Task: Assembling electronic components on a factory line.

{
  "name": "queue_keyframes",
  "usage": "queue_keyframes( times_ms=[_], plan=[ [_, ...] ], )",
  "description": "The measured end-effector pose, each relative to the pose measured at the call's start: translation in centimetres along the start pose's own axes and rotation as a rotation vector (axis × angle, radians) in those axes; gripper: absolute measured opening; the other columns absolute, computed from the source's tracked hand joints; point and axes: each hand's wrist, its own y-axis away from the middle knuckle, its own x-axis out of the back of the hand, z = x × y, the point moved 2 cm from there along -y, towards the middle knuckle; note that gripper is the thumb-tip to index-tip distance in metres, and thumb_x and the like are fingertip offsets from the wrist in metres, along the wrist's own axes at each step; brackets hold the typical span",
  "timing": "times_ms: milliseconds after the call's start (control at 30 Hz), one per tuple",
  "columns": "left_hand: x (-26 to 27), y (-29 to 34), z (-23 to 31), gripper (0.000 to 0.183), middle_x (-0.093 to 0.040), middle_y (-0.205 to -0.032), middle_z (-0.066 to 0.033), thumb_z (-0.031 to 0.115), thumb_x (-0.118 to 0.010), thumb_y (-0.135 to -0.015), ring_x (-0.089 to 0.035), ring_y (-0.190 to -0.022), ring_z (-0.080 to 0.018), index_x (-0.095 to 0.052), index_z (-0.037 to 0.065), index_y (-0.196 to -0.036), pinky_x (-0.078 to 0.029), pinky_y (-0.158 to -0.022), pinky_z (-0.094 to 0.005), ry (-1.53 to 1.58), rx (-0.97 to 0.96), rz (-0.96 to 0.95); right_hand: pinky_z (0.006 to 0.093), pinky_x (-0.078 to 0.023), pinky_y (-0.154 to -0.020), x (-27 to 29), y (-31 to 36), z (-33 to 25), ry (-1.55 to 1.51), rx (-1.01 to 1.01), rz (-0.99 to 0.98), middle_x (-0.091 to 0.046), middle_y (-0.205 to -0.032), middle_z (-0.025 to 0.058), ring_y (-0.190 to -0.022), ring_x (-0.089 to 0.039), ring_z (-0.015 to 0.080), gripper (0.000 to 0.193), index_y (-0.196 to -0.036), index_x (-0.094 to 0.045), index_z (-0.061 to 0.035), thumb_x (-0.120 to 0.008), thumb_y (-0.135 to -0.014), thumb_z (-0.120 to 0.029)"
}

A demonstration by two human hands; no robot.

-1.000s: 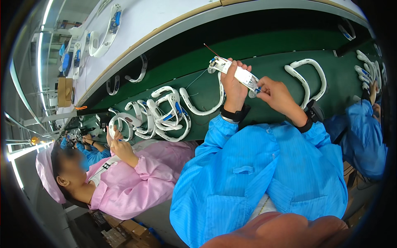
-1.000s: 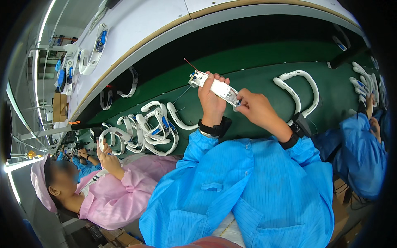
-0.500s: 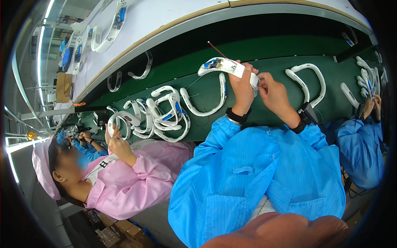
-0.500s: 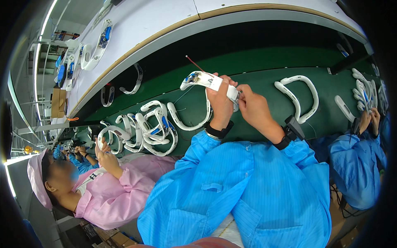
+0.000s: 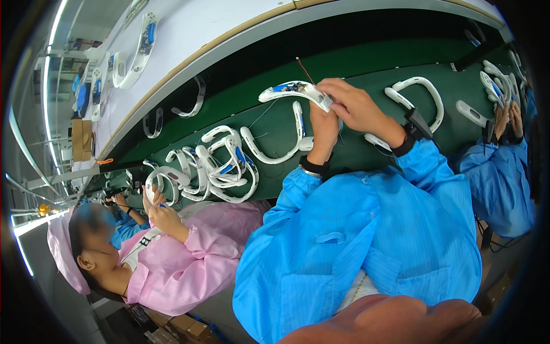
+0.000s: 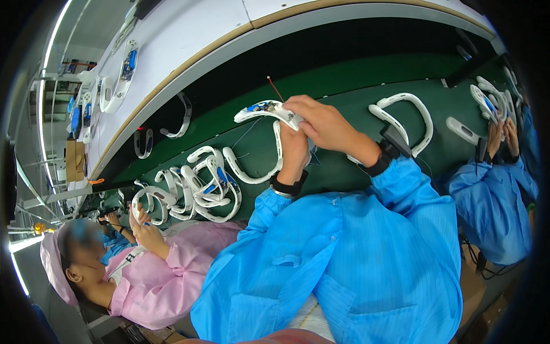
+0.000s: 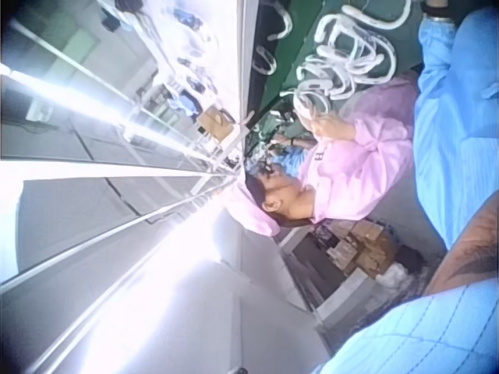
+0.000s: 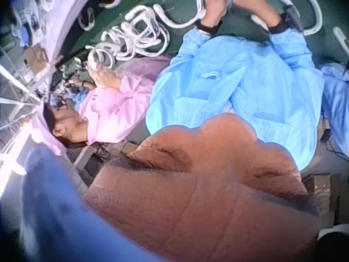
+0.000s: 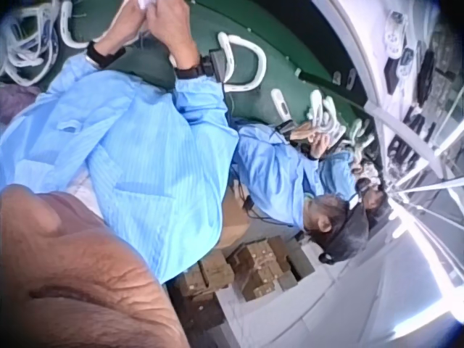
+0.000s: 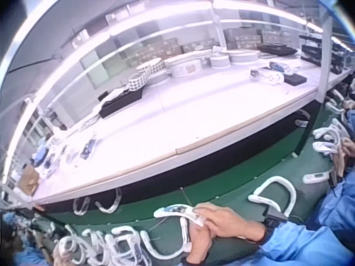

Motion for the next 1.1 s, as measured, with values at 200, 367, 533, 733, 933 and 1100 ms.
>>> queue_keyframes(
  times_ms=[200,367,533,733,933,1100],
  plan=[
    [1.1,0.8,1.5,0.026,-0.057,-0.09,-0.0104,-0.001,-0.054,-0.084,-0.059,-0.078,-0.0193,-0.045,0.003,-0.107,-0.052,-0.066,-0.0324,0.221,0.424,0.002,0.0384,-0.051,-0.065,0.9,2.3,0.2,-0.21,-0.498,0.001,-0.062,-0.087,0.0129,-0.071,-0.063,0.0306,0.024,-0.103,-0.058,-0.0055,-0.061,-0.079,-0.007],
    [2.5,-1.3,1.7,0.025,-0.056,-0.087,-0.0145,-0.004,-0.056,-0.081,-0.058,-0.072,-0.022,-0.047,0.002,-0.103,-0.052,-0.064,-0.0376,0.445,0.408,0.088,0.0365,-0.048,-0.055,-1.5,9.2,1.7,0.054,-0.468,-0.154,-0.061,-0.068,0.0084,-0.061,-0.063,0.0263,0.033,-0.083,-0.052,-0.0051,-0.077,-0.071,-0.023],
    [1.8,-1.4,2.0,0.027,-0.056,-0.088,-0.0141,-0.004,-0.056,-0.081,-0.057,-0.073,-0.0215,-0.045,0.002,-0.105,-0.052,-0.066,-0.0371,0.369,0.334,0.141,0.0358,-0.05,-0.056,-2.4,10.1,1.3,-0.437,-0.948,-0.196,-0.064,-0.068,0.0097,-0.059,-0.064,0.0269,0.026,-0.08,-0.052,-0.0038,-0.074,-0.074,-0.015],
    [-0.7,0.3,0.1,0.032,-0.056,-0.088,-0.0119,-0.004,-0.055,-0.083,-0.058,-0.075,-0.0192,-0.039,0.002,-0.111,-0.052,-0.067,-0.0347,0.168,0.258,0.068,0.0359,-0.05,-0.056,-2.5,8.4,1.2,-0.167,-0.546,-0.004,-0.065,-0.069,0.012,-0.063,-0.065,0.0318,0.02,-0.091,-0.052,-0.0029,-0.067,-0.079,-0.006],
    [1.0,0.7,-2.3,0.03,-0.055,-0.087,-0.0087,-0.003,-0.054,-0.082,-0.056,-0.073,-0.0132,-0.041,0.0,-0.109,-0.046,-0.059,-0.0255,-0.129,0.161,0.017,0.0357,-0.049,-0.055,-0.8,5.9,0.9,0.077,-0.37,0.074,-0.063,-0.083,0.0138,-0.065,-0.063,0.0312,0.03,-0.103,-0.054,-0.0018,-0.067,-0.077,-0.01],
    [1.0,0.9,-1.3,0.032,-0.055,-0.098,-0.0076,-0.006,-0.05,-0.083,-0.055,-0.084,-0.0129,-0.042,0.0,-0.113,-0.046,-0.067,-0.0249,-0.218,0.172,-0.044,0.0333,-0.047,-0.059,-0.3,3.1,2.1,-0.179,-0.574,0.006,-0.058,-0.078,0.0097,-0.067,-0.06,0.0256,0.029,-0.103,-0.064,-0.0057,-0.067,-0.076,-0.015]
  ],
)
